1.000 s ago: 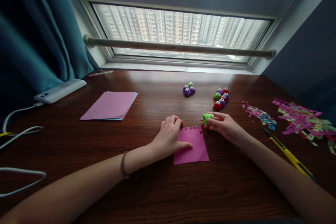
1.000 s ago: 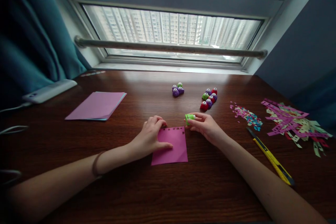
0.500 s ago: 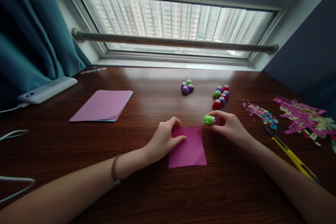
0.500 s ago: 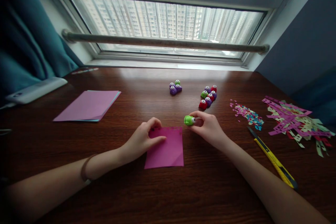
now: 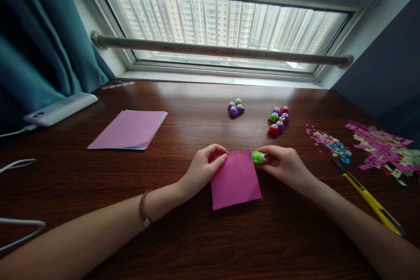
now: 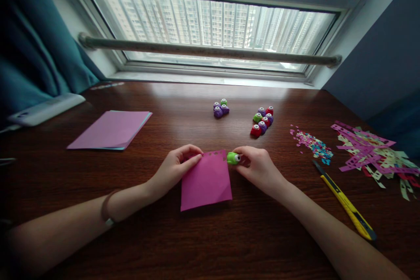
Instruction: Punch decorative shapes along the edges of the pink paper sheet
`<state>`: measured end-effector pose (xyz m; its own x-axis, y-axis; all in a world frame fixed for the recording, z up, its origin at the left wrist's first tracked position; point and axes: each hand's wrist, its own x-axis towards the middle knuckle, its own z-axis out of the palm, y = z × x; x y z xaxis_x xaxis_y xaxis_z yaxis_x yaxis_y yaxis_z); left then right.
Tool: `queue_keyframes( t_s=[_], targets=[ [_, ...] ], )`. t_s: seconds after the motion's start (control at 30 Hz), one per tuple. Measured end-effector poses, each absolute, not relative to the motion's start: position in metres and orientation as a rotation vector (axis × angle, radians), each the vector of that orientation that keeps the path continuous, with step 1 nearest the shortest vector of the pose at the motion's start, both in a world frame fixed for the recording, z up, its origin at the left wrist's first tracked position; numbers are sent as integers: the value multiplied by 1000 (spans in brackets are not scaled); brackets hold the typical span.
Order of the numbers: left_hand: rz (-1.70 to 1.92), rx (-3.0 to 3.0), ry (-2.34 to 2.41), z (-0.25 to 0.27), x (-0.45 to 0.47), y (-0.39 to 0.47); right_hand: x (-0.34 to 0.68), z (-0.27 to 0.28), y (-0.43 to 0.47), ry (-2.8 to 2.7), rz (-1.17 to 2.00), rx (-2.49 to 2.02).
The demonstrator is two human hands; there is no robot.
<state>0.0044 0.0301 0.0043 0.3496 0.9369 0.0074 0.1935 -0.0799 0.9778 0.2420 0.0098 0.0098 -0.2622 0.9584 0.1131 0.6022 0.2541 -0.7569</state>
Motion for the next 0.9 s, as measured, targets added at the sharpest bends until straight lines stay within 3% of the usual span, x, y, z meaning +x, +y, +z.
queue_keyframes(
  t_s=[0.9],
  targets=[
    [905, 1628, 1167, 2, 3, 30, 239, 21, 5, -2116, 720, -1310]
  ],
)
